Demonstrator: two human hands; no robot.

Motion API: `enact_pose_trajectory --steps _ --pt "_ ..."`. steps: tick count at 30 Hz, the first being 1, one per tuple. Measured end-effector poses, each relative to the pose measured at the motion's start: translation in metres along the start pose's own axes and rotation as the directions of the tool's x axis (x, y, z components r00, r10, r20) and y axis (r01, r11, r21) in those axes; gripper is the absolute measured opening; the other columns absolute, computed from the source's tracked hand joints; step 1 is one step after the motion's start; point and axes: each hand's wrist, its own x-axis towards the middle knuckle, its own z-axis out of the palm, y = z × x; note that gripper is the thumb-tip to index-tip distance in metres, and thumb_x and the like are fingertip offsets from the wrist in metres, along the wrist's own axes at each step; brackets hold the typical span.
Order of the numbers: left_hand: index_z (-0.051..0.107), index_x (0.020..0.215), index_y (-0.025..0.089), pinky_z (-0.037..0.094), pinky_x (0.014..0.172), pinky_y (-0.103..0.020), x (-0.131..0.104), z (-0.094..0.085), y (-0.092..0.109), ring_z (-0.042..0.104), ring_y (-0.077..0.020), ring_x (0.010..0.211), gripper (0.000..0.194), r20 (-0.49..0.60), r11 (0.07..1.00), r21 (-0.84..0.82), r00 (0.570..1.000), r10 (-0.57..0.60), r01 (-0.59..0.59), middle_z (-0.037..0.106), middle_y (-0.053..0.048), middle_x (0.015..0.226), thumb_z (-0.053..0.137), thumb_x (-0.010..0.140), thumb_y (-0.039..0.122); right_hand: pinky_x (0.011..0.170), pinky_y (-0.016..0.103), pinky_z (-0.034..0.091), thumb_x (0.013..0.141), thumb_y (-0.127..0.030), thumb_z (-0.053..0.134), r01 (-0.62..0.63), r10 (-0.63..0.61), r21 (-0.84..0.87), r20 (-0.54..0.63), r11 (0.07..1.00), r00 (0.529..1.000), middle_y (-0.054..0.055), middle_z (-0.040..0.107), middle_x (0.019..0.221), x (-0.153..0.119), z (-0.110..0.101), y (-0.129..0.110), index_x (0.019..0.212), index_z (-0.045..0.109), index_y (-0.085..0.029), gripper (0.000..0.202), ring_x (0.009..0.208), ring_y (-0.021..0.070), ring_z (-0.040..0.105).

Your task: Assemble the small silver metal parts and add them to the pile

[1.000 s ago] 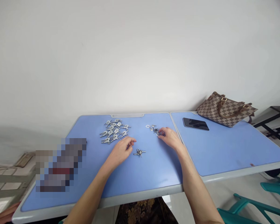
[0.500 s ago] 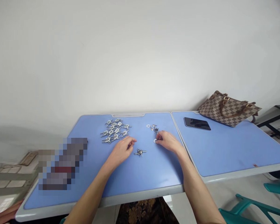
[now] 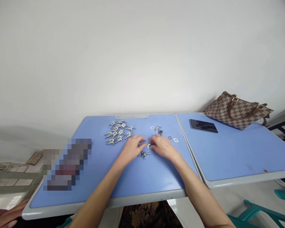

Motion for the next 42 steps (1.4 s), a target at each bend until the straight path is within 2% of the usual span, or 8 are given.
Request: enact_pose_trajectory --steps 4,9,19,21,25,30,37,42 --pt "0.067 0.094 0.021 0.043 0.082 -0.033 0.013 0.005 0.002 0.060 -0.0205 0.091 0.013 0.032 0.998 0.051 0.999 -0.027 0.026 0.065 -0.004 0.101 0.061 0.083 0.023 0.067 0.027 0.037 0.089 -0.024 0.062 0.001 -0.001 -0.023 -0.006 1.000 1.000 0.006 0.065 0.099 0.006 0.002 -0.006 0.098 0.064 -0.019 0.010 0.085 0.0192 0.063" --pt "0.066 0.079 0.019 0.040 0.080 -0.032 0.024 0.007 0.003 0.060 -0.0205 0.088 0.007 0.060 0.998 0.051 0.998 -0.028 0.025 0.064 -0.003 0.089 0.061 0.079 0.015 0.066 0.027 0.037 0.090 -0.027 0.061 -0.015 0.015 -0.031 -0.012 0.999 1.000 0.007 0.066 0.099 0.010 0.006 -0.009 0.097 0.064 -0.019 0.011 0.086 0.0202 0.064" --pt "0.062 0.078 0.019 0.041 0.068 -0.030 0.018 -0.004 -0.004 0.058 -0.0185 0.075 0.013 0.004 0.988 -0.097 0.993 -0.118 0.118 0.064 -0.001 0.078 0.056 0.083 0.029 0.069 0.026 0.038 0.089 -0.015 0.059 -0.060 0.061 0.014 -0.094 0.998 0.994 0.006 0.065 0.101 0.005 -0.006 0.008 0.095 0.066 -0.020 0.011 0.085 0.0180 0.062" --pt "0.061 0.079 0.019 0.042 0.064 -0.028 0.015 -0.007 -0.004 0.058 -0.0167 0.071 0.018 0.002 0.980 -0.159 0.993 -0.119 0.118 0.064 0.000 0.074 0.054 0.084 0.034 0.072 0.026 0.039 0.090 -0.017 0.059 -0.035 0.046 0.082 -0.139 0.996 0.989 0.005 0.064 0.103 0.003 -0.008 0.009 0.099 0.067 -0.021 0.013 0.084 0.0159 0.061" --pt "0.061 0.081 0.019 0.043 0.062 -0.025 0.006 -0.010 0.000 0.058 -0.0147 0.069 0.019 0.010 0.961 -0.261 0.996 -0.094 0.093 0.064 0.002 0.072 0.053 0.084 0.036 0.072 0.024 0.041 0.090 -0.025 0.061 0.134 -0.061 0.355 -0.209 0.925 0.976 0.000 0.065 0.093 -0.002 -0.008 0.004 0.094 0.068 -0.022 0.008 0.081 0.0126 0.058" --pt "0.065 0.077 0.019 0.040 0.059 -0.023 -0.004 -0.014 0.010 0.055 -0.0131 0.065 0.015 0.052 0.936 -0.339 0.996 -0.077 0.090 0.064 0.003 0.070 0.057 0.081 0.032 0.068 0.023 0.039 0.087 -0.020 0.061 0.212 -0.147 0.473 -0.172 0.855 0.974 -0.002 0.065 0.083 -0.005 -0.008 -0.001 0.084 0.068 -0.020 0.008 0.075 0.0119 0.055" --pt "0.065 0.076 0.019 0.037 0.058 -0.024 -0.017 -0.021 0.026 0.054 -0.0134 0.064 0.015 0.125 0.952 -0.298 0.992 -0.026 0.063 0.064 0.001 0.068 0.056 0.082 0.029 0.067 0.022 0.040 0.084 -0.015 0.060 0.194 -0.212 0.481 -0.017 0.855 0.977 -0.002 0.065 0.081 -0.015 -0.018 0.002 0.081 0.068 -0.019 0.010 0.071 0.0115 0.054" --pt "0.065 0.076 0.019 0.039 0.061 -0.025 -0.021 -0.025 0.029 0.056 -0.0149 0.068 0.022 0.175 0.946 -0.320 0.985 0.003 0.054 0.065 0.000 0.071 0.056 0.084 0.038 0.066 0.022 0.040 0.085 -0.014 0.059 0.223 -0.270 0.455 0.038 0.862 0.962 -0.002 0.064 0.082 -0.024 -0.019 0.004 0.082 0.068 -0.020 0.011 0.070 0.0115 0.055"
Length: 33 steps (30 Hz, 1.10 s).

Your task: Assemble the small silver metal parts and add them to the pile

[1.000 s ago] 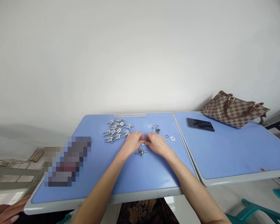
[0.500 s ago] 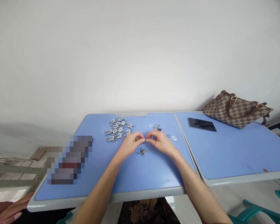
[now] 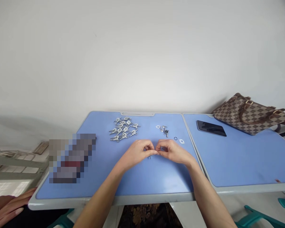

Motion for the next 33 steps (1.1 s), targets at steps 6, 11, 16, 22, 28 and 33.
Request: enact_pose_trajectory --steps 6,11,16,22,28,33 --pt "0.062 0.075 0.019 0.035 0.057 -0.024 0.007 -0.011 -0.024 0.050 -0.0135 0.062 0.023 -0.092 0.996 0.072 0.995 -0.044 0.050 0.059 0.002 0.067 0.053 0.085 0.037 0.072 0.022 0.043 0.085 -0.011 0.058 0.076 -0.077 0.011 0.115 0.997 0.990 -0.001 0.065 0.087 -0.003 0.008 0.001 0.085 0.069 -0.021 0.015 0.078 0.0122 0.060" --pt "0.063 0.075 0.020 0.037 0.058 -0.024 0.010 -0.008 -0.033 0.054 -0.0144 0.065 0.020 -0.066 0.996 0.069 0.997 -0.051 0.056 0.062 0.002 0.070 0.054 0.084 0.036 0.070 0.022 0.043 0.082 -0.006 0.058 0.087 -0.077 -0.084 0.115 0.993 0.990 -0.002 0.065 0.085 -0.001 0.016 0.002 0.083 0.069 -0.021 0.018 0.075 0.0118 0.060" --pt "0.065 0.077 0.020 0.039 0.058 -0.024 0.010 -0.004 -0.031 0.057 -0.0159 0.067 0.019 -0.031 0.994 0.064 0.995 -0.090 0.092 0.064 0.001 0.070 0.056 0.081 0.036 0.068 0.022 0.041 0.081 -0.006 0.058 0.101 -0.093 -0.100 0.085 0.990 0.992 -0.002 0.064 0.083 0.000 0.016 0.003 0.079 0.067 -0.020 0.018 0.071 0.0111 0.058" --pt "0.065 0.077 0.019 0.038 0.057 -0.024 0.012 -0.001 -0.033 0.057 -0.0154 0.066 0.017 0.006 0.994 0.045 0.995 -0.099 0.099 0.063 0.001 0.068 0.058 0.079 0.034 0.068 0.022 0.040 0.083 -0.009 0.058 0.048 -0.048 -0.079 0.013 0.996 0.999 -0.002 0.065 0.081 0.002 0.016 0.003 0.080 0.067 -0.020 0.015 0.069 0.0110 0.055" --pt "0.065 0.079 0.019 0.036 0.057 -0.023 0.011 -0.003 -0.030 0.054 -0.0146 0.066 0.023 0.026 0.992 0.074 0.994 -0.104 0.102 0.062 0.001 0.069 0.054 0.083 0.038 0.065 0.023 0.039 0.083 -0.015 0.058 -0.089 0.089 -0.022 -0.011 0.996 0.996 -0.001 0.066 0.081 0.008 0.019 0.007 0.080 0.066 -0.019 0.010 0.069 0.0117 0.054" --pt "0.064 0.081 0.019 0.036 0.058 -0.023 0.009 -0.006 -0.026 0.052 -0.0137 0.066 0.022 0.056 0.990 0.097 0.993 -0.105 0.099 0.062 0.002 0.071 0.052 0.084 0.037 0.062 0.023 0.038 0.084 -0.021 0.057 -0.163 0.163 0.022 -0.029 0.986 0.986 -0.002 0.063 0.074 0.012 0.024 0.009 0.081 0.067 -0.018 0.011 0.066 0.0117 0.052"
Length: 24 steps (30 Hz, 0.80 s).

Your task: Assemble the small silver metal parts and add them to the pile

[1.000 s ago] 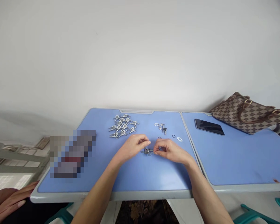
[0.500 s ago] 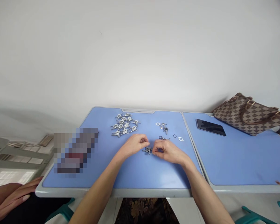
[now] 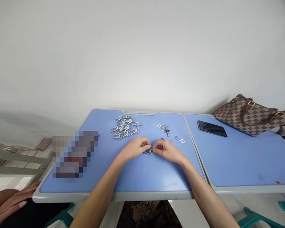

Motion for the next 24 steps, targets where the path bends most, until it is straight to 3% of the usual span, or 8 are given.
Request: enact_pose_trajectory --steps 6,9,12,17,24 --pt "0.064 0.083 0.020 0.035 0.057 -0.024 -0.007 -0.004 0.003 0.051 -0.0136 0.065 0.020 0.006 0.999 0.047 1.000 0.003 -0.004 0.059 0.003 0.069 0.048 0.086 0.032 0.065 0.024 0.038 0.087 -0.021 0.053 -0.004 0.003 -0.006 -0.076 1.000 0.997 -0.001 0.064 0.078 0.000 -0.001 0.000 0.090 0.067 -0.019 0.014 0.068 0.0117 0.053" --pt "0.063 0.092 0.020 0.041 0.067 -0.026 -0.013 -0.007 0.007 0.056 -0.0152 0.075 0.017 0.004 0.994 0.109 1.000 0.028 -0.029 0.062 0.001 0.081 0.048 0.083 0.023 0.067 0.024 0.039 0.085 -0.017 0.055 0.020 -0.027 -0.091 -0.076 0.996 0.997 0.000 0.064 0.083 -0.003 -0.005 0.001 0.099 0.066 -0.020 0.019 0.071 0.0121 0.054" --pt "0.058 0.102 0.022 0.043 0.079 -0.029 -0.022 -0.007 0.011 0.058 -0.0182 0.093 0.026 0.035 0.977 0.207 0.998 0.050 -0.056 0.062 0.000 0.099 0.053 0.077 0.018 0.069 0.025 0.039 0.082 -0.014 0.059 0.013 -0.024 -0.181 -0.059 0.983 0.998 0.001 0.064 0.086 -0.005 -0.006 0.001 0.096 0.067 -0.019 0.017 0.073 0.0126 0.055" --pt "0.052 0.104 0.022 0.043 0.083 -0.033 -0.029 0.004 0.014 0.057 -0.0213 0.101 0.026 0.003 0.948 0.316 1.000 0.030 -0.029 0.059 -0.002 0.104 0.054 0.078 0.017 0.066 0.024 0.035 0.082 -0.013 0.059 -0.009 -0.006 -0.303 -0.048 0.953 0.999 0.000 0.065 0.082 -0.006 -0.001 -0.003 0.084 0.065 -0.019 0.009 0.070 0.0123 0.054" --pt "0.053 0.107 0.022 0.044 0.087 -0.037 -0.031 0.022 0.009 0.057 -0.0231 0.102 0.025 -0.117 0.919 0.392 0.988 0.098 -0.045 0.059 -0.003 0.108 0.057 0.084 0.016 0.063 0.023 0.031 0.082 -0.014 0.059 -0.001 -0.009 -0.356 -0.025 0.934 1.000 -0.001 0.065 0.077 -0.008 0.004 -0.005 0.080 0.062 -0.019 0.007 0.068 0.0121 0.053"
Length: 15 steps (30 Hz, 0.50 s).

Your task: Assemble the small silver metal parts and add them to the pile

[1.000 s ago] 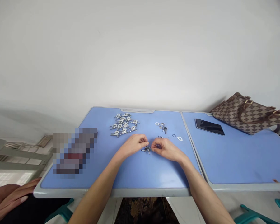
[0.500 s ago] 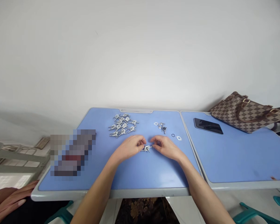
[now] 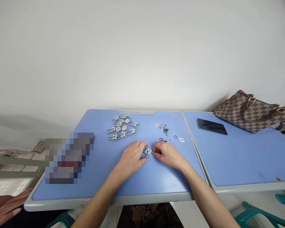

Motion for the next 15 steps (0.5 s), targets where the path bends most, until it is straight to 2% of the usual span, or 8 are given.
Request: enact_pose_trajectory --steps 4,9,15 --pt "0.055 0.113 0.024 0.044 0.091 -0.039 0.0010 0.0032 -0.0011 0.057 -0.0235 0.104 0.028 -0.031 0.997 0.032 0.997 0.072 -0.071 0.059 -0.003 0.110 0.058 0.086 0.016 0.061 0.023 0.030 0.081 -0.012 0.057 -0.012 0.012 0.004 0.004 1.000 1.000 0.000 0.064 0.075 -0.0002 -0.0001 -0.0021 0.079 0.061 -0.019 0.008 0.066 0.0119 0.053" --pt "0.055 0.119 0.024 0.045 0.094 -0.039 0.0018 0.0023 -0.0036 0.055 -0.0223 0.107 0.036 0.005 0.994 0.010 0.994 0.112 -0.112 0.057 -0.004 0.113 0.052 0.086 0.008 0.061 0.023 0.030 0.081 -0.012 0.056 -0.019 0.019 0.011 0.008 1.000 1.000 0.000 0.065 0.076 0.0000 -0.0005 -0.0033 0.079 0.061 -0.018 0.009 0.067 0.0120 0.053" --pt "0.059 0.111 0.024 0.046 0.092 -0.037 0.0041 0.0013 -0.0034 0.055 -0.0205 0.103 0.028 -0.003 0.993 -0.018 0.993 0.119 -0.119 0.057 -0.003 0.107 0.050 0.089 0.011 0.061 0.023 0.031 0.081 -0.011 0.057 -0.021 0.021 0.010 0.018 1.000 1.000 0.000 0.064 0.076 -0.0003 -0.0005 -0.0037 0.080 0.062 -0.018 0.009 0.067 0.0120 0.053"
